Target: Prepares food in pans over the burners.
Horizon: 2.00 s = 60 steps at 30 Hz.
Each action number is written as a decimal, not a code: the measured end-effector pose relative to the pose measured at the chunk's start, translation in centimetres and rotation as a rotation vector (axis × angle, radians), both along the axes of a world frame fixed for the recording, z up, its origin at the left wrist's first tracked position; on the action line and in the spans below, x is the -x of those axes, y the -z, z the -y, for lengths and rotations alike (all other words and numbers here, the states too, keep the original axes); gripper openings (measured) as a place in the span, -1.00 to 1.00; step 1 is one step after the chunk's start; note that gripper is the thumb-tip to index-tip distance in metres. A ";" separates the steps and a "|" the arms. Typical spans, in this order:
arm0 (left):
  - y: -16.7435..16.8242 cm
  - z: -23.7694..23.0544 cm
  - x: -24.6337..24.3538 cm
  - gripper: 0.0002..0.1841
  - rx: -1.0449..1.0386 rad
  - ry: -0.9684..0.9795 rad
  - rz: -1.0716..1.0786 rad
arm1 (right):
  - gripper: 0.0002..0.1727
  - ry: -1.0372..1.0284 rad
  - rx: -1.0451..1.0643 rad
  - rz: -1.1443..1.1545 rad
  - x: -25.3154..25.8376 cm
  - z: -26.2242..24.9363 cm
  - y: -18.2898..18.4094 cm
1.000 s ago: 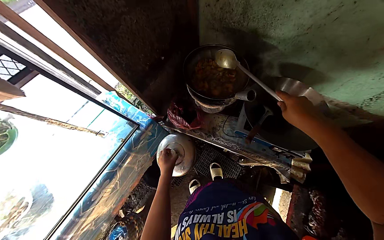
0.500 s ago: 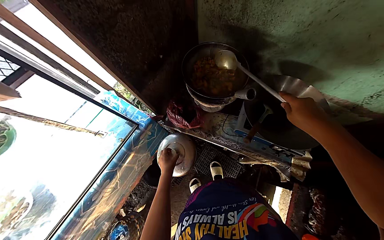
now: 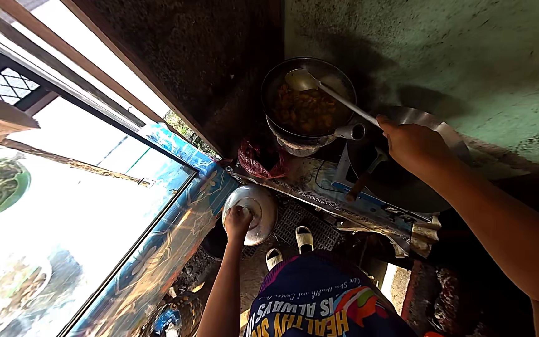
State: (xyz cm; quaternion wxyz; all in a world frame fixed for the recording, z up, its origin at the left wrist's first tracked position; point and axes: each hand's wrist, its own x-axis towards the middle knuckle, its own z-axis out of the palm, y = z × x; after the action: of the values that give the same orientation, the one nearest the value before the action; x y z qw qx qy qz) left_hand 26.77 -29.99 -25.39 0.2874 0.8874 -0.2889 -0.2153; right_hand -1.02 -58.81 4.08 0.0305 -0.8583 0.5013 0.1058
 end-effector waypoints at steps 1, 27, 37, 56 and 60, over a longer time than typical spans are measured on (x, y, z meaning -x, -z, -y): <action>0.0 -0.1 0.0 -0.53 -0.002 -0.002 0.002 | -0.44 -0.010 0.008 -0.008 -0.1 -0.1 0.0; -0.1 -0.4 0.2 -0.51 -0.004 -0.026 -0.012 | -0.46 -0.014 0.085 0.141 0.3 2.8 0.8; -0.5 -0.7 0.0 -0.53 0.011 -0.035 -0.012 | -0.51 -0.026 0.073 0.194 4.6 0.7 -6.5; 0.0 -0.4 0.4 -0.52 -0.018 0.020 0.003 | -0.45 0.359 -0.863 0.918 7.1 5.1 5.7; 0.3 -1.3 0.3 -0.51 -0.011 0.001 0.016 | -0.47 0.369 -0.824 0.956 8.7 5.4 6.8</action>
State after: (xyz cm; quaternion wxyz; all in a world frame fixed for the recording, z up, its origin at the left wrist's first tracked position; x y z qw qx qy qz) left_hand 26.52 -28.71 -25.67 0.2801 0.8905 -0.2906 -0.2101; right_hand -9.72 -64.24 -2.70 0.5937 -0.6286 0.4901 -0.1106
